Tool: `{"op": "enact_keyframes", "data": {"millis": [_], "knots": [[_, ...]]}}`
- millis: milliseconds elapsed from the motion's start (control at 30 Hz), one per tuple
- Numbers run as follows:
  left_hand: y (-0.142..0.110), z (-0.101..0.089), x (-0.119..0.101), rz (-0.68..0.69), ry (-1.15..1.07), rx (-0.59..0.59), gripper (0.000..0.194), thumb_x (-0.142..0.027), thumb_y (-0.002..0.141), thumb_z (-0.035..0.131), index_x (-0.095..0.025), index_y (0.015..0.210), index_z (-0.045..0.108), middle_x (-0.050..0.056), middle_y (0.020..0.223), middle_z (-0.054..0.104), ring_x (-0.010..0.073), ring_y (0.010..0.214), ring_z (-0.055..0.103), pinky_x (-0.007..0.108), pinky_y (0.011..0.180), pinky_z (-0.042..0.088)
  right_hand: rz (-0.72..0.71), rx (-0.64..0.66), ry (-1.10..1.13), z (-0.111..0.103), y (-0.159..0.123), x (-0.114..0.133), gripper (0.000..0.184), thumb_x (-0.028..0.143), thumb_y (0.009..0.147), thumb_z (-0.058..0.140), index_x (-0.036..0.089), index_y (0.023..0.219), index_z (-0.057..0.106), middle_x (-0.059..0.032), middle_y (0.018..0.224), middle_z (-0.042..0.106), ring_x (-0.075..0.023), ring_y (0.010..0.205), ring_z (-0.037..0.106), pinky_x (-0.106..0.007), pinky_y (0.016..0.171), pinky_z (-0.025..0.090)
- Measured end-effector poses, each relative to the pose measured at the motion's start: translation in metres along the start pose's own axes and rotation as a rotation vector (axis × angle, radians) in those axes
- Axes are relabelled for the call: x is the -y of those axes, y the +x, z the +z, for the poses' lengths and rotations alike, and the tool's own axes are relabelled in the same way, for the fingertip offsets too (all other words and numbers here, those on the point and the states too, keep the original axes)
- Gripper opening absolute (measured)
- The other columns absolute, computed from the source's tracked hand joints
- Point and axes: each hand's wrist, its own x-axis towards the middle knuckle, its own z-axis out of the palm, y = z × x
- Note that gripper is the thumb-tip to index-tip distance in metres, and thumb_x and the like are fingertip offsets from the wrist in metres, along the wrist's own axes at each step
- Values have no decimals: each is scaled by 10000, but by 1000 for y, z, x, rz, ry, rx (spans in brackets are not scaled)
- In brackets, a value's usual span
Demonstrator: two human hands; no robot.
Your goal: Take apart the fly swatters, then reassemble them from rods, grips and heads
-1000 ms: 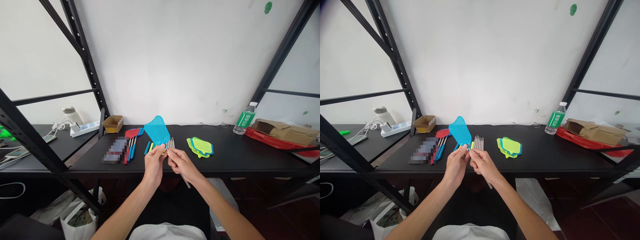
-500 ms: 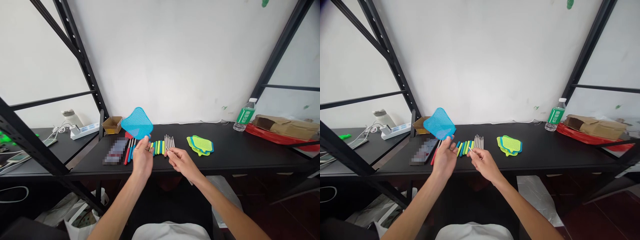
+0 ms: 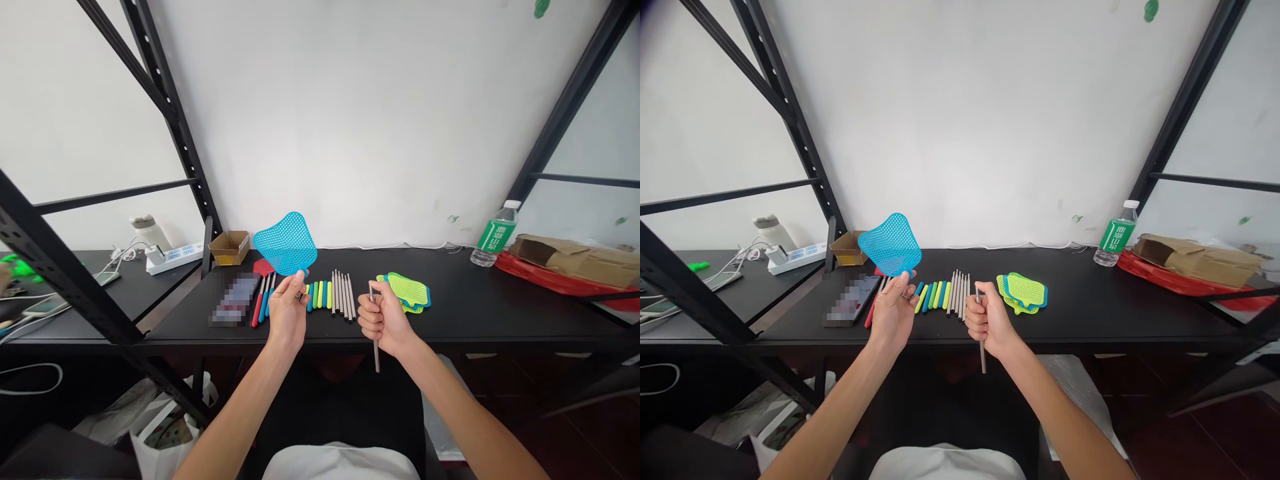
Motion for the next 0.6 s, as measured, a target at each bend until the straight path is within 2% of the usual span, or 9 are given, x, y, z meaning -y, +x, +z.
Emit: {"op": "enact_keyframes", "data": {"millis": [167, 233, 300, 367, 433, 467, 533, 600], "knots": [[0, 0, -3, 21, 5, 7, 246, -306, 675, 883, -167, 789, 716, 7, 811, 590, 70, 662, 461, 210, 559, 362, 34, -51, 92, -9, 6, 0, 495, 498, 857, 505, 232, 528, 250, 97, 466, 108, -66, 403, 43, -208, 338, 72], [0, 1, -3, 22, 10, 13, 237, -308, 684, 879, -165, 787, 721, 12, 821, 584, 70, 666, 451, 207, 557, 359, 22, -69, 132, -14, 10, 0, 489, 503, 867, 540, 222, 542, 305, 97, 478, 130, -68, 403, 71, -204, 335, 98], [0, 1, -3, 20, 20, 15, 234, -320, 695, 874, -162, 787, 729, 16, 833, 579, 68, 666, 440, 204, 556, 354, 10, -83, 141, -20, 15, 0, 415, 493, 868, 597, 201, 617, 444, 90, 502, 222, -69, 403, 161, -194, 340, 169], [0, 1, -2, 16, 32, 9, 237, -327, 694, 875, -159, 789, 736, 18, 845, 579, 65, 665, 432, 204, 556, 349, -18, -115, 100, -28, 20, 1, 267, 422, 848, 662, 177, 790, 575, 55, 574, 387, -77, 441, 311, -193, 378, 289], [-1, 1, -1, 14, 42, 3, 243, -330, 686, 878, -159, 788, 741, 19, 850, 581, 64, 660, 428, 208, 552, 342, -80, -172, 14, -37, 26, 0, 203, 263, 786, 699, 166, 944, 616, -18, 727, 556, -105, 556, 480, -210, 461, 413], [-1, 1, -1, 13, 47, 2, 244, -333, 684, 879, -158, 782, 740, 19, 847, 584, 64, 655, 427, 213, 550, 338, -118, -201, -35, -42, 29, 0, 257, 181, 736, 692, 167, 982, 618, -57, 821, 610, -130, 639, 549, -226, 509, 462], [-1, 0, 0, 16, 55, 6, 244, -339, 683, 876, -159, 769, 737, 19, 835, 592, 66, 643, 429, 224, 547, 333, -187, -251, -126, -51, 35, -3, 407, 83, 639, 655, 181, 1032, 613, -120, 1016, 651, -198, 834, 633, -275, 606, 539], [-2, 0, 2, 21, 65, 15, 240, -342, 688, 871, -161, 773, 739, 22, 838, 606, 67, 633, 432, 232, 546, 332, -245, -297, -188, -59, 41, -6, 527, 74, 594, 640, 206, 1102, 600, -145, 1211, 614, -263, 1044, 638, -341, 743, 587]]}}
